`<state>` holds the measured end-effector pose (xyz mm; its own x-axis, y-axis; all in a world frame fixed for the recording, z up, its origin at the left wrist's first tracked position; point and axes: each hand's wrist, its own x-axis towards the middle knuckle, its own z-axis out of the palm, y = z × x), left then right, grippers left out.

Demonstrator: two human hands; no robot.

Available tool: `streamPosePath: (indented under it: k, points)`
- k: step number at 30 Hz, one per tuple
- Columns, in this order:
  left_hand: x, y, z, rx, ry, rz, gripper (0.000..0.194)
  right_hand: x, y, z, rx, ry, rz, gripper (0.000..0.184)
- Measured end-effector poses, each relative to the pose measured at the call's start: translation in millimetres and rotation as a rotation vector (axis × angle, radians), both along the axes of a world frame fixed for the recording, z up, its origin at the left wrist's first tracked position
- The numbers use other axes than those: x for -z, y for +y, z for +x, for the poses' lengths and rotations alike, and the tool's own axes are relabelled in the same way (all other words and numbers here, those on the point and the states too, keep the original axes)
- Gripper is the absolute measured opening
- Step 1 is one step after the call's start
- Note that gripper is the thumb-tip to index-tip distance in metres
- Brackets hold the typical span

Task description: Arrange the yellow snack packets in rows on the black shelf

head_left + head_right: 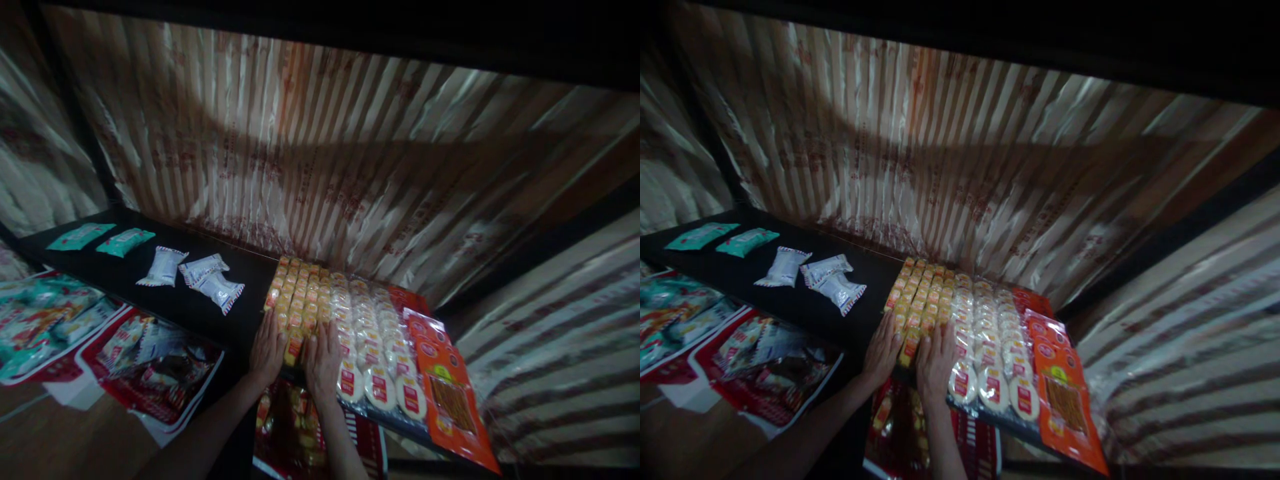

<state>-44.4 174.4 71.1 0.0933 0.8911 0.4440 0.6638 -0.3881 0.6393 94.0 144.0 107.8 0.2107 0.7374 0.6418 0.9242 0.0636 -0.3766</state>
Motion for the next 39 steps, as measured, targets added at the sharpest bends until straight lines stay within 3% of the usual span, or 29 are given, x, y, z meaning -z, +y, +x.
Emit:
streamPosePath:
  k: [4, 9, 18, 26, 39]
  points:
    - [6.1, 3.7, 5.8, -0.069, 0.113, 0.079, 0.054, 16.7, 5.3, -4.7, 0.013, 0.02, -0.018, 0.047]
    - [7.9, 5.4, 8.5, -0.091, 0.173, 0.125, 0.055, 23.4, 9.3, -10.1, 0.027, -0.072, -0.017, 0.045]
    - [1.8, 2.8, 7.7, -0.117, 0.144, 0.14, 0.054, 20.3, 5.9, -11.7, 0.062, -0.247, 0.035, 0.042]
    - [1.7, -4.7, 3.8, -0.145, 0.195, 0.204, 0.061, 17.1, -7.8, -15.2, 0.094, -0.243, 0.014, 0.051]
    - [-2.0, -3.2, 10.0, -0.188, 0.287, 0.125, 0.058, 20.7, -5.2, -14.9, 0.085, -0.25, 0.019, 0.05]
